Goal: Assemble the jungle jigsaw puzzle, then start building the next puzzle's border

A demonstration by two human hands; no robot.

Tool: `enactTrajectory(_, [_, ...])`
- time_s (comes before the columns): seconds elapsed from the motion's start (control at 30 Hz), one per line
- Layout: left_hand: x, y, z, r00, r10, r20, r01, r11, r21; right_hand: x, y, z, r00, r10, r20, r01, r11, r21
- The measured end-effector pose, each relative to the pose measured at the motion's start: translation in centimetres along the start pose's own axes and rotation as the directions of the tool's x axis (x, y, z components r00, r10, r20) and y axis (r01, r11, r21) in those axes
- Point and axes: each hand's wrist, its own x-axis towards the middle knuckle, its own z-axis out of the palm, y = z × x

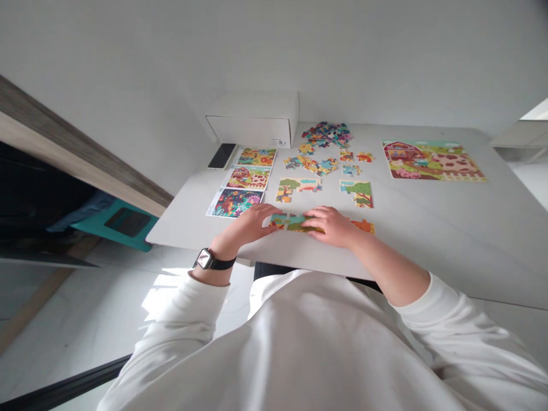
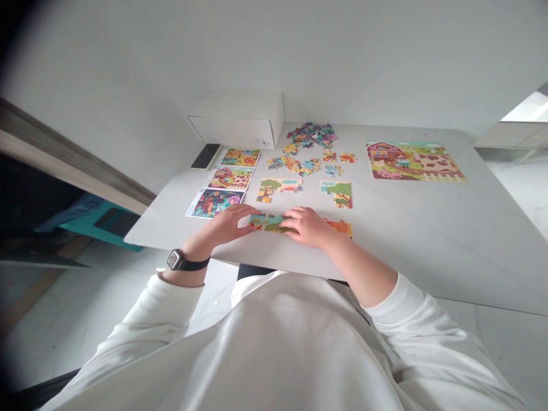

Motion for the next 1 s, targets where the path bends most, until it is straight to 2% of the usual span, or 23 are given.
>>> enactTrajectory(0.13, [0.2,0.1,-0.2,0.999,0.032,0.029,-0.031,0.999,-0.022,0.0,0.1,0.1,1.000,0.006,-0.005,-0.006,1.000,0.006])
enactTrajectory(0.37, [0.0,0.2,-0.3,1.000,-0.022,0.006,0.022,1.000,-0.022,0.0,0.1,0.2,1.000,0.022,-0.016,-0.022,0.999,0.046])
enactTrajectory(0.5, [0.0,0.3,-0.3,1.000,-0.025,-0.006,0.025,0.999,-0.028,0.3,-0.5,0.5,0.995,0.094,-0.037,-0.091,0.994,0.057])
enactTrajectory(0.67, [0.1,0.6,-0.4,0.999,-0.033,0.011,0.033,0.999,-0.027,1.3,-2.1,1.1,0.979,0.198,-0.046,-0.199,0.979,-0.029])
enactTrajectory(0.8, [0.1,0.5,-0.4,0.999,-0.039,0.023,0.040,0.999,-0.036,2.0,-2.8,1.3,0.974,0.223,-0.034,-0.224,0.973,-0.060])
enactTrajectory(1.0, [0.0,0.4,-0.2,0.999,-0.031,0.009,0.032,0.999,-0.029,2.0,-2.6,1.5,0.968,0.239,-0.074,-0.242,0.969,-0.044])
